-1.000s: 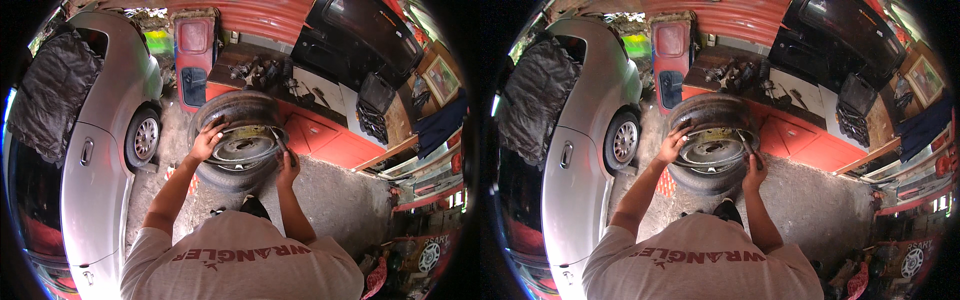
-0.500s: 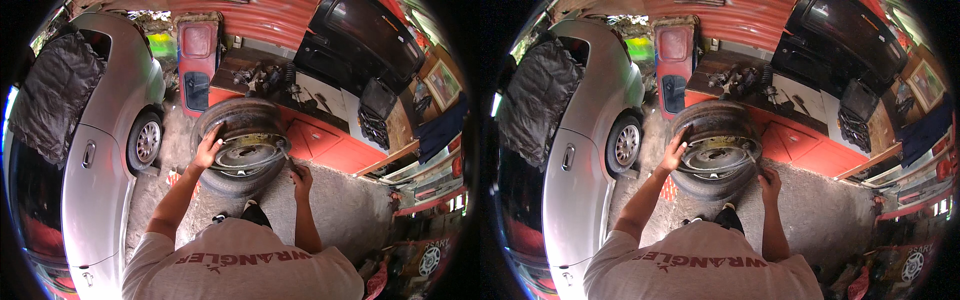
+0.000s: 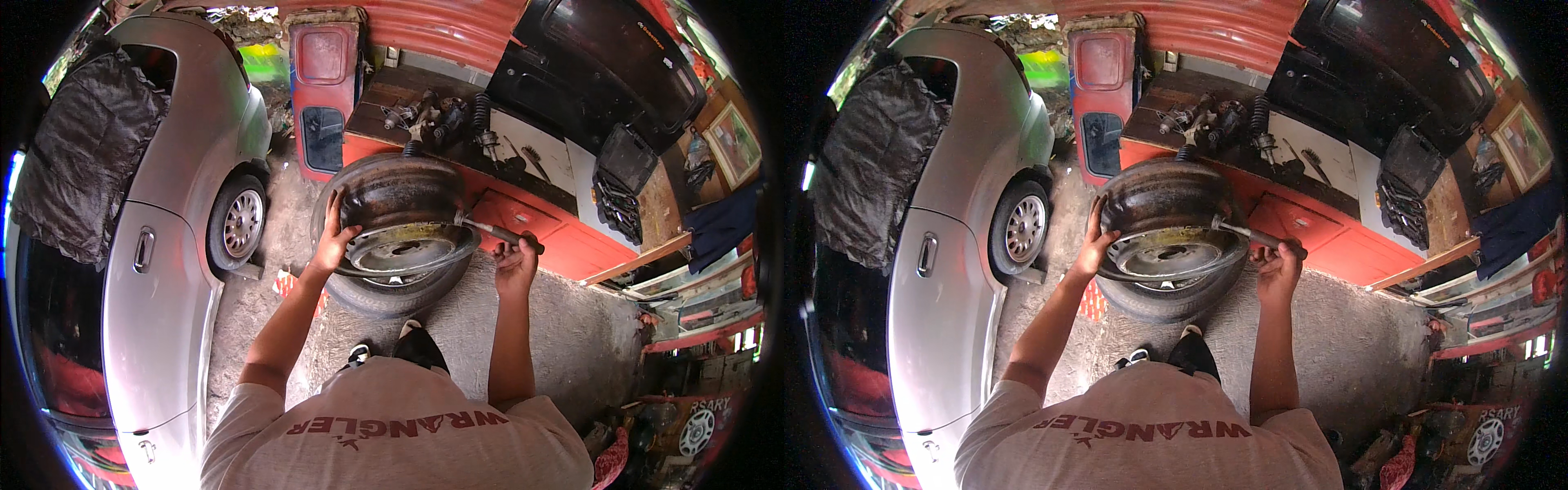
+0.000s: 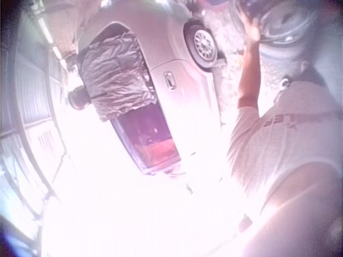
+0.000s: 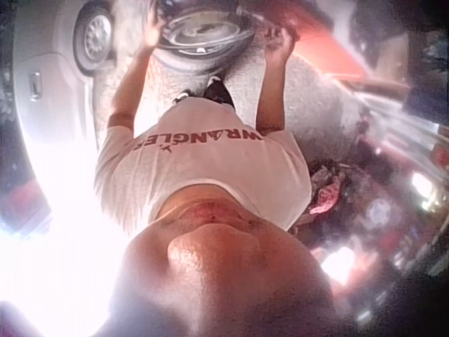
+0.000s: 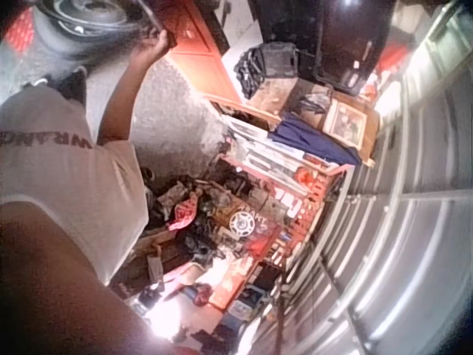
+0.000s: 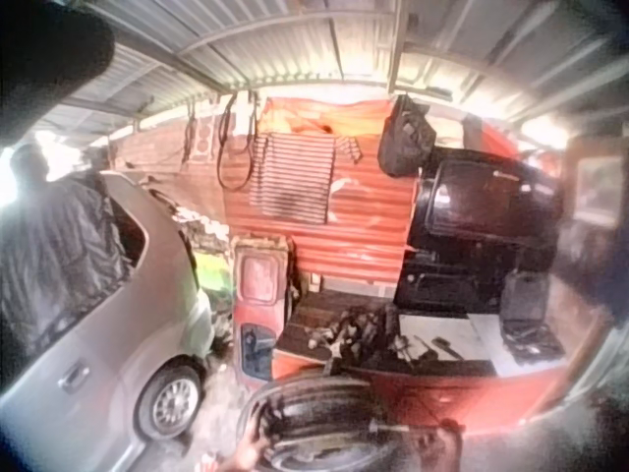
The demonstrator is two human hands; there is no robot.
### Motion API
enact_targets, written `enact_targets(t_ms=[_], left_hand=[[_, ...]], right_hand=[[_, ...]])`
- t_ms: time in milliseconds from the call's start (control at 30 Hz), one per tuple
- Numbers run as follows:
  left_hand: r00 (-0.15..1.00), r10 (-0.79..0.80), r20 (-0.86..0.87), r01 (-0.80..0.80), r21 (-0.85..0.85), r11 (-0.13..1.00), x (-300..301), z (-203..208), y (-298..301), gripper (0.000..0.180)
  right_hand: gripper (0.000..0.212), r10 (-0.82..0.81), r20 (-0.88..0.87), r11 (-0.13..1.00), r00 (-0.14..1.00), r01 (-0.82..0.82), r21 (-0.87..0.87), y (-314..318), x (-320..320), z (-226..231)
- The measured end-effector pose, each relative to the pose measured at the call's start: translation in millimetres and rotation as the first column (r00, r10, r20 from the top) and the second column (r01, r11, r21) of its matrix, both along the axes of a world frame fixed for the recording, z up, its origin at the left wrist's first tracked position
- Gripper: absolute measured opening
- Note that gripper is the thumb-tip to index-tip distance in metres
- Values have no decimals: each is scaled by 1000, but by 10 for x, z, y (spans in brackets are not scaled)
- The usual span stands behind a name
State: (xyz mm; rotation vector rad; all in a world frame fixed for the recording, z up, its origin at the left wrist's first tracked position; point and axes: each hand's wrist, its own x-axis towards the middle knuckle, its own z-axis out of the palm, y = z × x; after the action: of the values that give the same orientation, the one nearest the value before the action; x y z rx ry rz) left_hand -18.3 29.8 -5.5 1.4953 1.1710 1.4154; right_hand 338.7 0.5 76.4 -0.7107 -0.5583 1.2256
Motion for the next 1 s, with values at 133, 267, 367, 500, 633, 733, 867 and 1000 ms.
enact_targets(t_ms=[133,267,367,500,633,733,867,1000], left_hand=[[997,18,-78,-17,13,1000,-37,-95,108,94],[966,87,-242,-76,52,996,26,12,241,99],[955,123,-271,-117,38,992,14,79,304,101],[908,87,-411,-149,-121,981,75,223,361,104],[899,44,-436,-143,-198,970,105,318,356,105],[961,54,-270,-107,-188,976,104,258,303,104],[987,16,-161,-40,-150,988,138,326,299,103],[994,3,-111,-21,-155,988,127,350,330,105]], right_hand=[[24,25,117,990,993,-41,137,373,-79,101],[30,50,521,984,852,-130,118,908,-68,80],[24,75,631,970,772,-204,135,1171,-47,-15],[18,153,497,943,854,-276,185,1381,-99,-210],[16,341,472,867,813,-466,177,1383,-495,-155],[16,335,509,889,793,-445,108,1433,-328,-48],[14,286,450,907,846,-390,156,1513,40,-168],[14,327,519,875,790,-460,149,1507,-227,-78]])
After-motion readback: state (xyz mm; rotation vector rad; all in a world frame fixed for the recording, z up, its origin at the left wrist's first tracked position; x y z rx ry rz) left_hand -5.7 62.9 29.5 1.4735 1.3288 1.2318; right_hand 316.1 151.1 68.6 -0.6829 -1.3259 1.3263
